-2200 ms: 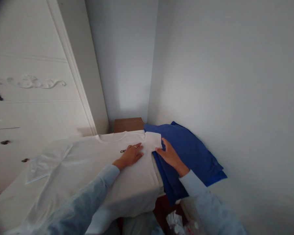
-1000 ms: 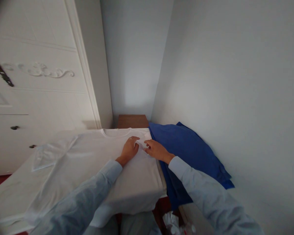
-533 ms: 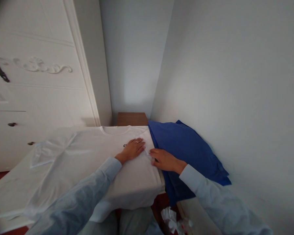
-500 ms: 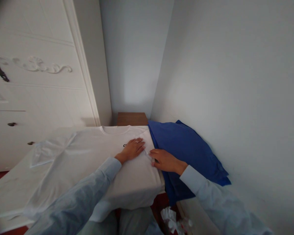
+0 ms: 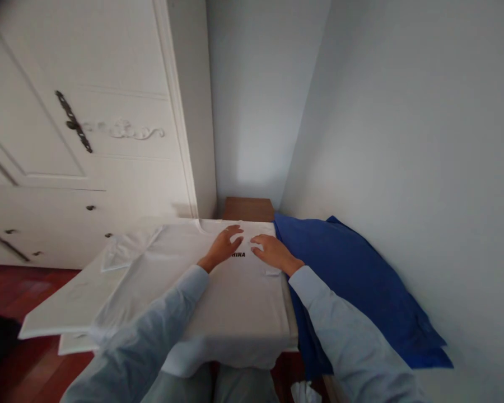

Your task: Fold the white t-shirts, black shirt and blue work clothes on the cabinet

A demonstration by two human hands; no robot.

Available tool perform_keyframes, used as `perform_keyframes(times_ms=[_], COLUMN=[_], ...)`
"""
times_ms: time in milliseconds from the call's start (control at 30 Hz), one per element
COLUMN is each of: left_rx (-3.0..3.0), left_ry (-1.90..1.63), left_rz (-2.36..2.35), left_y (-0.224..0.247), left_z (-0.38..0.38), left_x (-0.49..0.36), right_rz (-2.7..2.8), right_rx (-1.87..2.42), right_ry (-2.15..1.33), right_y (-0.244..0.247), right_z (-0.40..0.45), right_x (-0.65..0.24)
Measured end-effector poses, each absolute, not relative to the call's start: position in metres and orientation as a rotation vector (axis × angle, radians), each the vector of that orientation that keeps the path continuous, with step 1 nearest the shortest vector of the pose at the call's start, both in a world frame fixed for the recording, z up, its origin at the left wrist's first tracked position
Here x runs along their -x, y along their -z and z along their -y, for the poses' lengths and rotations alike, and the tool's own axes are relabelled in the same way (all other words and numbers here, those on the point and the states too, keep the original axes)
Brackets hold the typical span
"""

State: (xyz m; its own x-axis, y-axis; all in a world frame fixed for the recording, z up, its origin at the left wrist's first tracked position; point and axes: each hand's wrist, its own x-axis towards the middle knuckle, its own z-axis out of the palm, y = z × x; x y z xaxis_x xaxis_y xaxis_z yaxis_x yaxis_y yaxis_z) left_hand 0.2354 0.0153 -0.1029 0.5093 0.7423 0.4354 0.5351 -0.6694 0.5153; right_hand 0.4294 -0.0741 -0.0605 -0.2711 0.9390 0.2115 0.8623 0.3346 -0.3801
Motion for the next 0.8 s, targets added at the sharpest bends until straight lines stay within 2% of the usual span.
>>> perform_keyframes(times_ms=[233, 433, 567, 800], left_rx=[-2.211, -1.908, -1.820, -1.646], left_ry=[-0.695, -0.282, -0.176, -0.225], left_rz=[-1.906, -2.368, -2.412, -2.488], left_y=[0.070, 0.066, 0.078, 0.087], left_z=[-0.073, -0.064, -0.059, -0.082], left_x=[-0.070, 0.064, 0.085, 0.074], right_rz=[2.366, 2.251, 2.212, 2.193], right_rx=[1.566, 1.436, 1.350, 1.345], right_ry=[-0.316, -0.252, -0.359, -0.373], right_y=[0.085, 0.125, 0.134, 0.135], right_z=[0.023, 0.013, 0.010, 0.010], right_x=[-0.410, -0.410, -0.419, -0.421])
